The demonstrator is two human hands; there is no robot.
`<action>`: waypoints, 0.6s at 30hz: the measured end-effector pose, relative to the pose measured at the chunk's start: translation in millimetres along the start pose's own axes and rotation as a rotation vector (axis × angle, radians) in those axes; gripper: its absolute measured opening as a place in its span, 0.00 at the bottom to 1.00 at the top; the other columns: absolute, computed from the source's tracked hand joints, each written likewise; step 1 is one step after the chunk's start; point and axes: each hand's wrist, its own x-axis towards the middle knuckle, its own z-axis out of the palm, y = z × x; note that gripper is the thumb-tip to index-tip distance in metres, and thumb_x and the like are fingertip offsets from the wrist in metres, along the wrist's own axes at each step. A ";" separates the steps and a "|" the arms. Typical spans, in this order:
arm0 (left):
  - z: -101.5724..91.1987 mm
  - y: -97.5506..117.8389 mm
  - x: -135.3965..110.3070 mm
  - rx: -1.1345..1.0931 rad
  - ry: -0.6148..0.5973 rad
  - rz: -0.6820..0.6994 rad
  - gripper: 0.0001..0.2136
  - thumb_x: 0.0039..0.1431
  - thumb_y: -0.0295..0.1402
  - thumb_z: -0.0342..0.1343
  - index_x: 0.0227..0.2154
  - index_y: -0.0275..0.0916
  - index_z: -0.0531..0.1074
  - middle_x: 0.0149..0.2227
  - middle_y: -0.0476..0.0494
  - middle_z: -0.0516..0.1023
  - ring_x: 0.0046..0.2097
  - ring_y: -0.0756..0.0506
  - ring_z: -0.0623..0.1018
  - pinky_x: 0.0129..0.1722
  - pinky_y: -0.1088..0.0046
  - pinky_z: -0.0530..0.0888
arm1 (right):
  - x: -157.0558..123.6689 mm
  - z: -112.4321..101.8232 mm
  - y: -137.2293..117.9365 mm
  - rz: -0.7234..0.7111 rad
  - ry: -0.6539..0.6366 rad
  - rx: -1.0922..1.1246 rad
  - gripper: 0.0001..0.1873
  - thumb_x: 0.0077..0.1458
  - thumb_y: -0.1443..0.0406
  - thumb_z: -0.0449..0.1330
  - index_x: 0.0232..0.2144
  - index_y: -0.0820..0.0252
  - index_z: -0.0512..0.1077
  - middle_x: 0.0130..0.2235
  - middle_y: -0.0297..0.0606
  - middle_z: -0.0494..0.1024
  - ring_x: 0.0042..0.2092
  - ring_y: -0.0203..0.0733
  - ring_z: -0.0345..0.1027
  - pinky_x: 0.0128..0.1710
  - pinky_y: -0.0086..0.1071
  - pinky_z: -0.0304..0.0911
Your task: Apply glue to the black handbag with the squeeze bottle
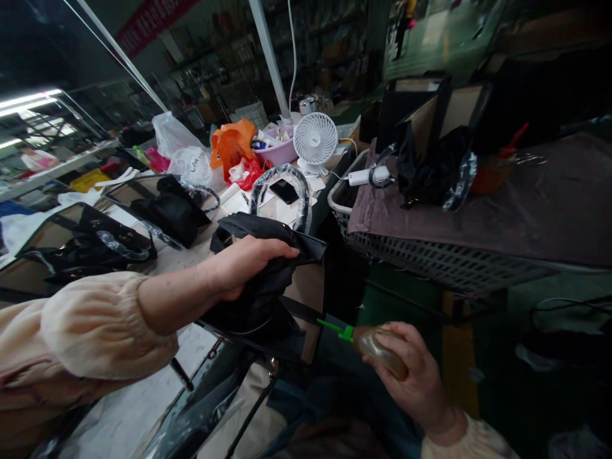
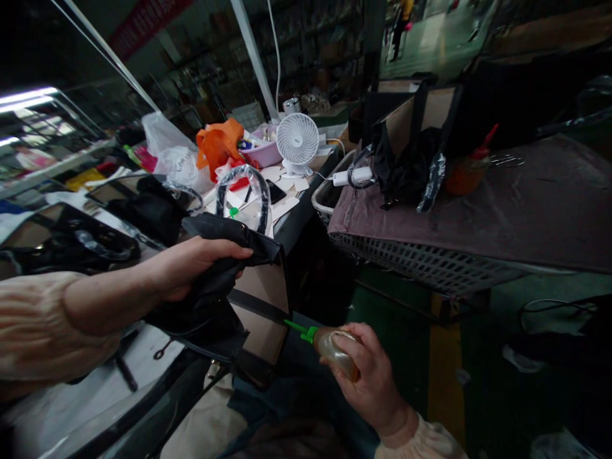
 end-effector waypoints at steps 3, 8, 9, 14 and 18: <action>-0.2 -0.1 2.2 0.041 -0.011 0.003 0.06 0.48 0.30 0.63 0.20 0.34 0.75 0.18 0.45 0.75 0.17 0.49 0.73 0.13 0.79 0.70 | -0.8 -2.0 1.4 -0.066 -0.025 -0.043 0.19 0.55 0.70 0.64 0.49 0.57 0.67 0.46 0.44 0.69 0.47 0.47 0.70 0.44 0.42 0.74; 3.0 1.0 3.8 -0.001 -0.023 0.003 0.07 0.45 0.28 0.63 0.17 0.35 0.73 0.15 0.47 0.72 0.15 0.49 0.71 0.10 0.79 0.67 | -7.8 -4.6 -1.9 -0.074 -0.060 -0.032 0.16 0.56 0.69 0.63 0.48 0.56 0.68 0.47 0.43 0.70 0.47 0.47 0.71 0.43 0.41 0.74; 3.6 1.5 3.6 -0.009 -0.016 -0.005 0.07 0.45 0.28 0.63 0.17 0.35 0.73 0.15 0.47 0.72 0.14 0.49 0.70 0.10 0.79 0.67 | -7.8 -5.2 -2.3 -0.079 -0.056 -0.033 0.17 0.56 0.69 0.63 0.48 0.56 0.68 0.47 0.43 0.70 0.46 0.46 0.71 0.44 0.41 0.74; 5.7 5.2 2.2 -0.010 0.005 -0.022 0.07 0.42 0.28 0.65 0.16 0.37 0.72 0.15 0.46 0.73 0.14 0.47 0.71 0.10 0.78 0.67 | -2.8 -7.7 -1.0 -0.122 -0.024 -0.102 0.17 0.56 0.70 0.63 0.48 0.57 0.68 0.46 0.44 0.70 0.46 0.47 0.70 0.45 0.46 0.73; 5.3 7.3 2.6 0.008 0.006 -0.050 0.08 0.42 0.30 0.66 0.16 0.37 0.72 0.15 0.45 0.74 0.14 0.46 0.72 0.11 0.76 0.68 | -1.8 -10.2 -2.3 -0.147 -0.069 -0.055 0.16 0.57 0.71 0.61 0.48 0.58 0.68 0.47 0.44 0.69 0.46 0.45 0.69 0.44 0.41 0.73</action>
